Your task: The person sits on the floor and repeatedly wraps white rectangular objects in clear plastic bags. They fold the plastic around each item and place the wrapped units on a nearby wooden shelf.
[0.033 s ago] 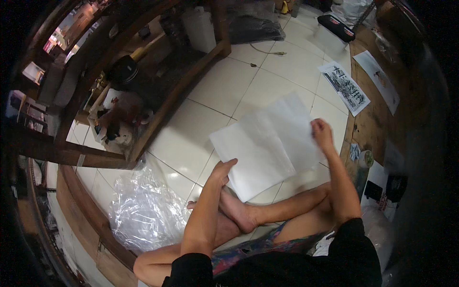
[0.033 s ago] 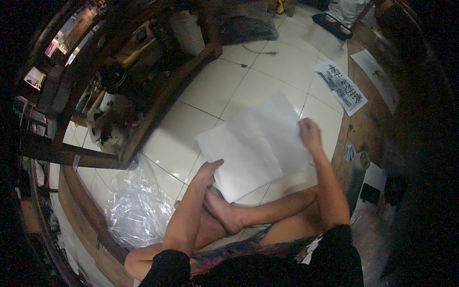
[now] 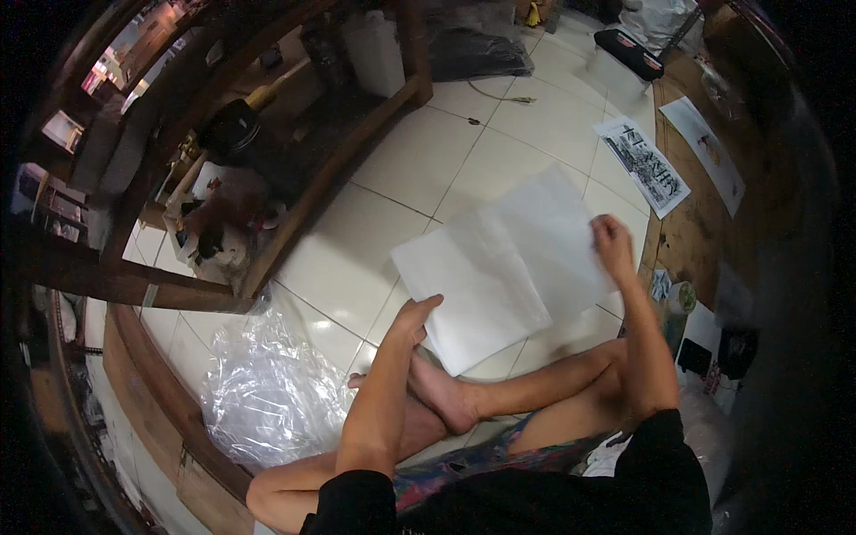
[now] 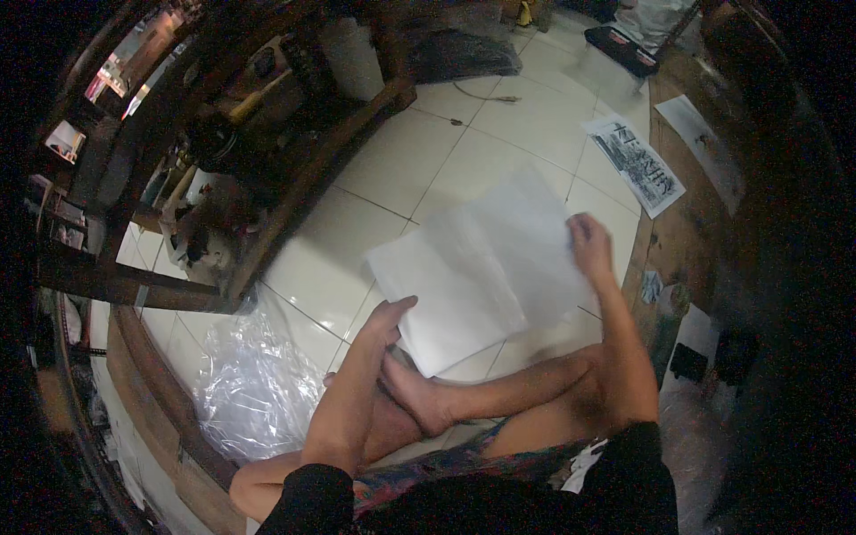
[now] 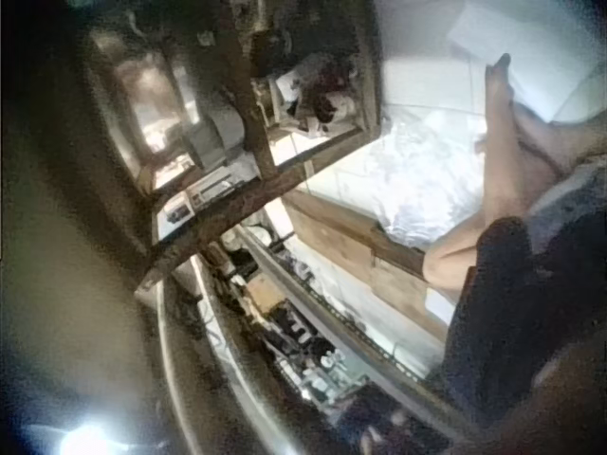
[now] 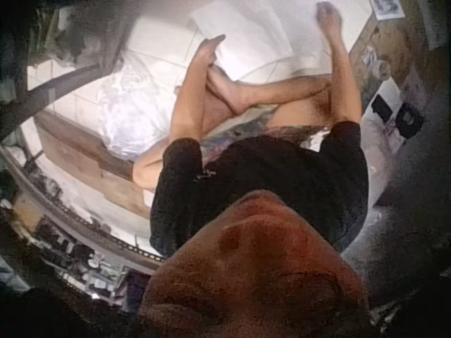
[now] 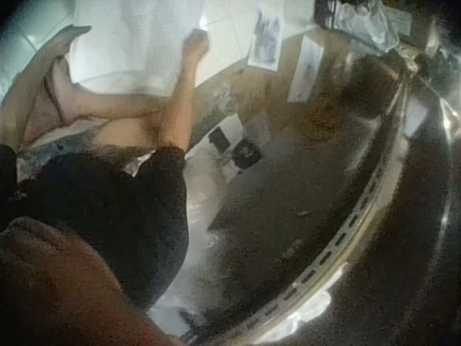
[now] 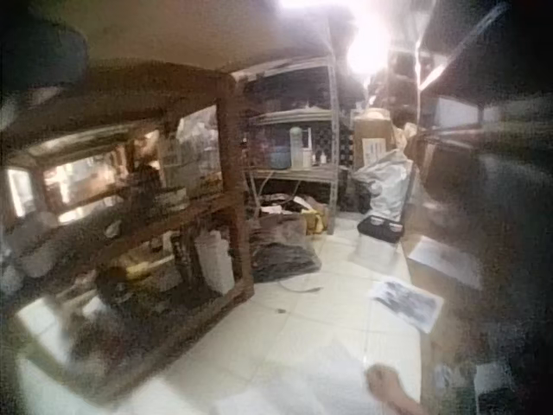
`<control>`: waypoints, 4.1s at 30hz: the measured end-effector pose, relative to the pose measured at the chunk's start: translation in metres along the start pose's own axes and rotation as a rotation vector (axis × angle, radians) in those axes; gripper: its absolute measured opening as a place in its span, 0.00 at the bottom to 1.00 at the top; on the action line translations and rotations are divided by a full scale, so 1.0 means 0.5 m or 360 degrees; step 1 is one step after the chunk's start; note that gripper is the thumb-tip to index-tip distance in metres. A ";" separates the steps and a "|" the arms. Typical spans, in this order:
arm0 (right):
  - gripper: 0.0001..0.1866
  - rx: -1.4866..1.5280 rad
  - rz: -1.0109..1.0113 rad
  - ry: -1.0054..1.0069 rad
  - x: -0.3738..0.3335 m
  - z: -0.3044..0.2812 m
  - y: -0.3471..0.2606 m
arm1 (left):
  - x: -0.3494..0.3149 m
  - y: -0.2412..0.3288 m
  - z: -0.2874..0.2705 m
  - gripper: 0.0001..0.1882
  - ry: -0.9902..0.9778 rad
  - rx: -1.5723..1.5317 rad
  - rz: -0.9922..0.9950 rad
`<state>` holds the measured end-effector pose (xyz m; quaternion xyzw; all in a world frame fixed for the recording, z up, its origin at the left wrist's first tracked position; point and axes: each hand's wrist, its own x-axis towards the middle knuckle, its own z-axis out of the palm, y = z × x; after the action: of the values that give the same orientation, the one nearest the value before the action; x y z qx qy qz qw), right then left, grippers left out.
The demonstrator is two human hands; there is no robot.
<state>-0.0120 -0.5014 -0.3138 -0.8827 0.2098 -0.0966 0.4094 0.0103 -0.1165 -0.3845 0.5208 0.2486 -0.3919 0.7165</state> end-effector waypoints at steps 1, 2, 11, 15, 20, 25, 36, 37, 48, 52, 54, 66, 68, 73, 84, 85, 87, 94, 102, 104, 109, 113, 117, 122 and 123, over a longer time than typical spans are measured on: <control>0.11 -0.0059 -0.0098 0.0024 -0.005 -0.056 -0.049 | 0.001 0.002 0.003 0.31 -0.0039 -0.0011 -0.0017; 0.11 -0.0137 -0.0186 0.0069 -0.019 -0.103 -0.111 | 0.001 0.001 0.006 0.31 -0.0079 -0.0019 -0.0035; 0.12 0.0168 -0.0568 -0.0675 -0.111 -0.088 -0.454 | 0.035 -0.001 -0.028 0.28 -0.0286 -0.0387 0.0021; 0.15 0.0535 -0.0246 -0.0586 -0.085 -0.033 -0.432 | 0.033 -0.003 -0.017 0.31 -0.0445 -0.0333 0.0274; 0.18 0.0386 -0.0105 -0.0328 -0.052 0.144 -0.241 | 0.015 0.026 -0.013 0.40 -0.0506 -0.0467 0.0248; 0.13 -0.0099 -0.0173 -0.0362 -0.101 0.245 -0.169 | -0.001 0.029 -0.014 0.47 -0.0407 -0.0538 0.0232; 0.24 -0.0451 -0.0470 0.0043 -0.138 0.297 -0.116 | 0.057 -0.025 -0.028 0.37 -0.0151 -0.0115 0.0198; 0.26 -0.0573 -0.0591 0.0118 -0.140 0.293 -0.115 | 0.054 -0.025 -0.023 0.36 -0.0114 -0.0113 0.0213; 0.51 -0.0060 0.0341 -0.0734 -0.051 0.275 -0.045 | 0.085 -0.048 -0.033 0.33 0.0304 0.0413 0.0523; 0.57 0.0016 0.0522 -0.0961 -0.029 0.248 -0.052 | 0.013 0.002 0.027 0.34 0.0055 0.0306 0.0512; 0.54 -0.0134 0.0463 -0.0812 -0.034 0.274 -0.031 | 0.002 0.008 0.029 0.34 0.0086 0.0259 0.0401; 0.44 0.0450 0.0483 -0.0762 -0.090 0.265 -0.078 | 0.035 -0.018 0.003 0.28 0.0138 0.0073 0.0359; 0.39 0.0576 0.0264 -0.0778 -0.091 0.263 -0.016 | 0.036 -0.009 0.029 0.25 0.0183 0.0212 0.0322; 0.32 0.0960 0.0124 -0.0437 -0.148 0.210 -0.155 | -0.096 0.067 0.086 0.19 0.0552 0.0642 0.0951; 0.48 0.1133 -0.0246 -0.0127 -0.215 0.305 -0.129 | -0.103 0.042 0.062 0.27 0.0149 0.0762 0.1431; 0.48 0.1180 -0.0263 -0.0107 -0.213 0.304 -0.135 | -0.096 0.040 0.063 0.25 0.0229 0.0731 0.1421; 0.46 0.1069 -0.0313 -0.0086 -0.199 0.316 -0.126 | -0.088 0.052 0.080 0.22 0.0389 0.0666 0.1409; 0.39 0.0392 -0.0425 -0.0102 -0.206 0.325 -0.044 | -0.161 0.075 0.120 0.17 0.0604 0.0496 0.1560; 0.33 0.0664 -0.0505 0.0112 -0.208 0.307 -0.124 | -0.115 0.050 0.080 0.17 0.0483 0.0874 0.1523; 0.33 0.0784 -0.0414 0.0126 -0.199 0.326 -0.112 | -0.109 0.049 0.090 0.17 0.0562 0.0696 0.1452; 0.30 0.0295 -0.0612 0.0081 -0.207 0.323 -0.078 | -0.133 0.053 0.126 0.16 0.0731 0.0491 0.1494; 0.29 -0.0022 -0.0843 0.0122 -0.222 0.308 -0.057 | -0.120 0.026 0.113 0.15 0.0594 0.0547 0.1500; 0.29 0.0368 -0.0596 0.0082 -0.207 0.315 -0.086 | -0.106 0.022 0.086 0.23 0.0376 0.1004 0.1344; 0.26 0.0665 -0.0361 0.0123 -0.208 0.360 -0.066 | -0.109 0.049 0.111 0.16 0.0753 0.0523 0.1477; 0.25 0.0623 -0.0421 0.0190 -0.203 0.389 0.023 | -0.111 0.052 0.137 0.16 0.0746 0.0473 0.1520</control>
<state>-0.0394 -0.3300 -0.4480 -0.7991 0.0934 -0.2400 0.5432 -0.0034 -0.1600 -0.3048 0.7446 0.0796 0.0723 0.6588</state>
